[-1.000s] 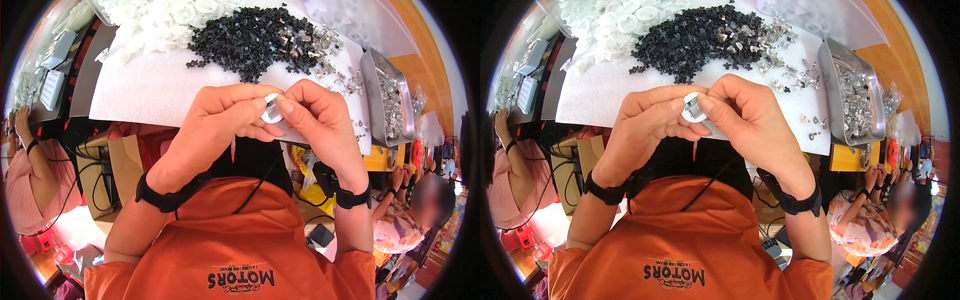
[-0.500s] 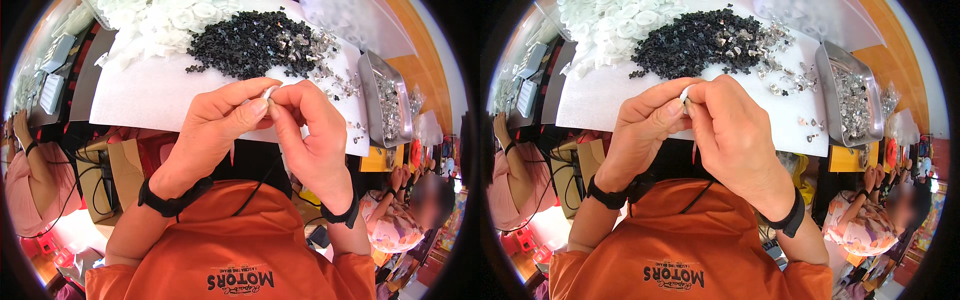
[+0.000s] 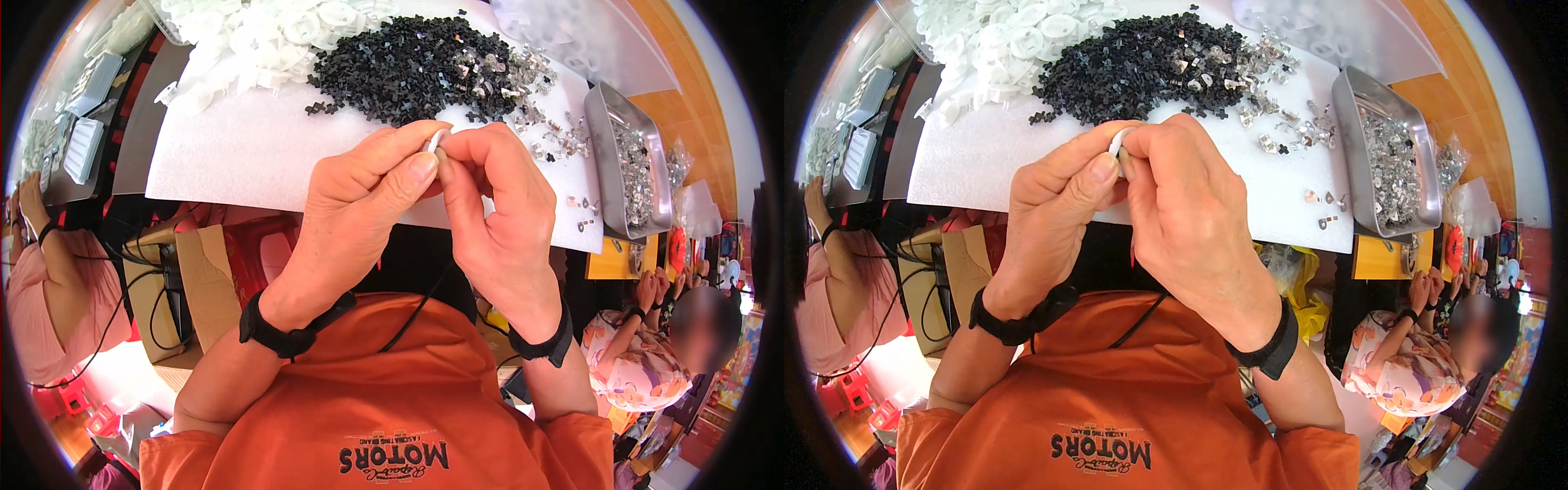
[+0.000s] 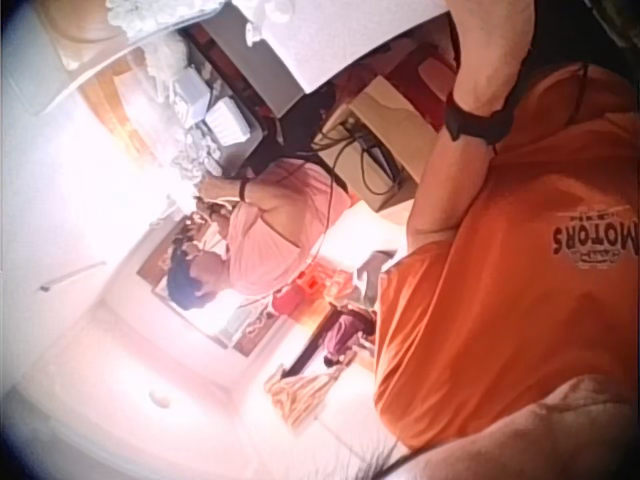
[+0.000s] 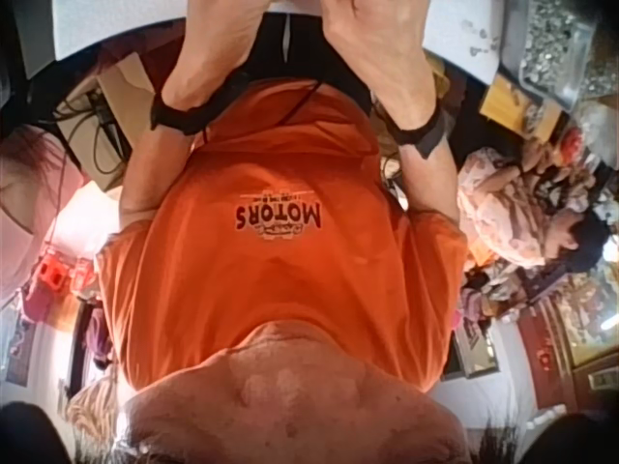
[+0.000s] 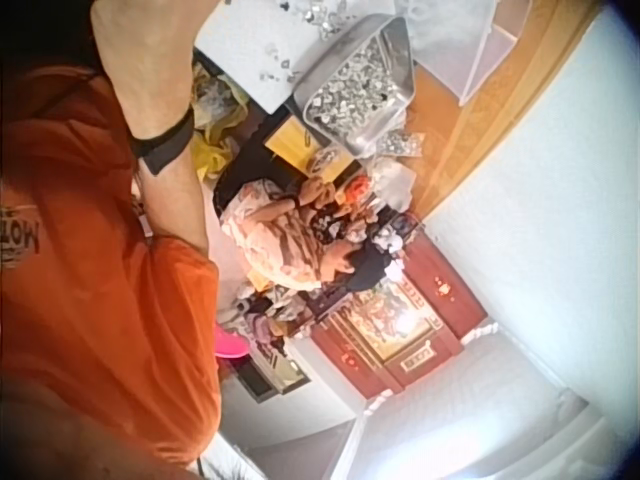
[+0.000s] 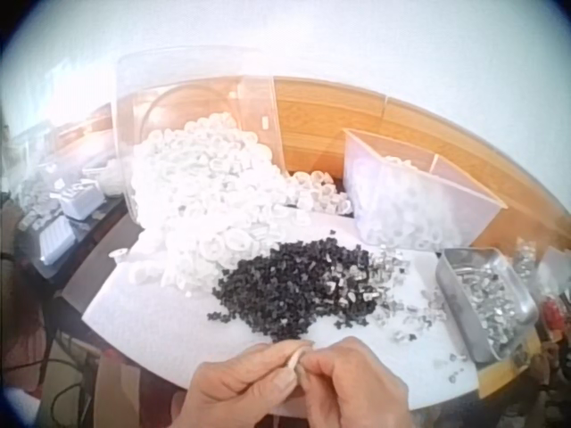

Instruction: Assembling small plastic components by hand into a white plastic housing.

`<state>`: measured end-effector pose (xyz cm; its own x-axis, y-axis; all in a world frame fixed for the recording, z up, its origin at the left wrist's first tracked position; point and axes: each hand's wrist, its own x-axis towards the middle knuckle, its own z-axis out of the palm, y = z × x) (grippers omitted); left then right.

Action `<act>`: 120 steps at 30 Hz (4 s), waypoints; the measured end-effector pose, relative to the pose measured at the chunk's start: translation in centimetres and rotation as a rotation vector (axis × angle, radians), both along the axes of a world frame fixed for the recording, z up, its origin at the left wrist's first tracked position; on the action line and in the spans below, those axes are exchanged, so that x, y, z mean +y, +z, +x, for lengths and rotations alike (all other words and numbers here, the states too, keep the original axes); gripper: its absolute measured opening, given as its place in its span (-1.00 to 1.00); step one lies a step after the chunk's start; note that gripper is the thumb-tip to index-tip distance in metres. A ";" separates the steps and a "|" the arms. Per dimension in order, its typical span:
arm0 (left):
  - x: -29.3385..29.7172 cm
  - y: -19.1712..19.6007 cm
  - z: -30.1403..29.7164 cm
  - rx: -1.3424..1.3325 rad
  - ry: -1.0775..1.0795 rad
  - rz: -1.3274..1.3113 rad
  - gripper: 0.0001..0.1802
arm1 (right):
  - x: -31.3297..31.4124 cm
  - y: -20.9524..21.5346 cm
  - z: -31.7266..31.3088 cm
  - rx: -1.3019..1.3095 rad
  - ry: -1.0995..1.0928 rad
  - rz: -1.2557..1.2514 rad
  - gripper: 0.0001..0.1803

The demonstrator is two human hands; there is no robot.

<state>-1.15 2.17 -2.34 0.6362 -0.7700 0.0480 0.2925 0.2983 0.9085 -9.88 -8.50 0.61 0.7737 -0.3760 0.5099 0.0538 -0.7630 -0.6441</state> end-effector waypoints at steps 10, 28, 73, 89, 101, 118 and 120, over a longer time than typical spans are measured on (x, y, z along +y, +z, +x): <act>0.2 -0.2 -0.1 -0.076 0.012 0.047 -0.69 | -0.2 0.1 -0.2 0.018 0.022 -0.035 -0.92; 0.2 0.2 0.2 -0.241 -0.026 0.144 -0.64 | -0.2 0.0 -0.6 0.004 0.041 0.001 -0.90; 0.6 1.7 -0.1 -0.017 -0.187 0.097 -0.57 | -7.2 9.9 0.2 0.286 -0.131 0.333 -0.87; 0.4 0.9 0.1 -0.016 -0.218 0.130 -0.67 | -9.2 6.8 7.1 0.338 0.114 -0.248 -0.75; 0.5 0.6 -0.2 -0.067 -0.217 0.090 -0.69 | -5.5 3.9 14.6 0.516 0.144 -0.330 -0.72; 0.8 1.0 0.4 0.137 -0.210 0.030 -0.43 | -3.4 8.4 6.6 0.442 0.126 -0.397 -0.74; 0.8 1.1 1.0 0.211 -0.232 -0.004 -0.35 | -3.2 8.8 4.2 0.464 0.136 -0.344 -0.68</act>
